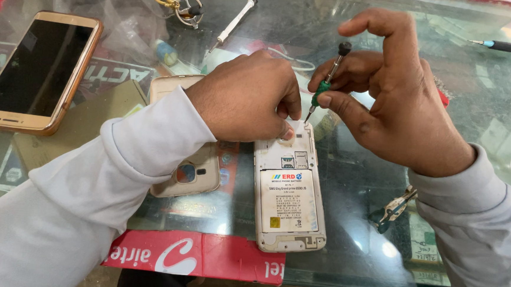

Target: The person uses a yellow-handled screwdriver to remove screws from the back of a white smartphone. They then use a green-handled screwdriver to pry open the back cover and remove it, exposing the internal components.

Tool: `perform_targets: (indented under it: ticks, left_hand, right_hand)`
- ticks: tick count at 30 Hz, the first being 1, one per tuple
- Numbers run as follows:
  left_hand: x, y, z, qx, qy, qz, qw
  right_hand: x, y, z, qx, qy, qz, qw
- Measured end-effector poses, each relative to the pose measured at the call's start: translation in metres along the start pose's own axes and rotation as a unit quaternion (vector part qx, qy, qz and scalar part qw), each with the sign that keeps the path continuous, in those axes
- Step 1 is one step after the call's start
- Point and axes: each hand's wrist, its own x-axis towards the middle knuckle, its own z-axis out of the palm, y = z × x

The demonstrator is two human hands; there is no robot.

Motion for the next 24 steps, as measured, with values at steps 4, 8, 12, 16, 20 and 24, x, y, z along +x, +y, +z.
perform_targets:
  ticks: [4, 8, 12, 16, 20, 24]
  left_hand:
    - [0.000, -0.001, 0.000, -0.003, 0.003, 0.006, 1.000]
    - [0.001, -0.002, 0.001, -0.003, 0.008, 0.012, 1.000]
    - [0.000, -0.002, 0.001, 0.002, 0.004, 0.015, 1.000]
    - [0.000, -0.002, 0.000, 0.002, 0.005, 0.013, 1.000]
    - [0.001, -0.002, 0.000, 0.008, 0.000, 0.004, 1.000]
    - [0.000, -0.001, -0.001, 0.012, 0.002, 0.000, 1.000]
  right_hand:
    - [0.003, -0.002, -0.002, -0.059, -0.003, 0.023, 0.998]
    - [0.005, -0.003, -0.002, -0.055, 0.006, -0.018, 0.998]
    - [0.001, -0.003, 0.002, 0.023, 0.016, 0.050, 0.998]
    - [-0.001, 0.005, 0.008, 0.018, 0.046, 0.013, 0.999]
    - [-0.005, 0.013, 0.009, 0.085, 0.033, -0.010, 0.996]
    - [-0.008, 0.016, 0.011, 0.156, 0.018, 0.010, 0.987]
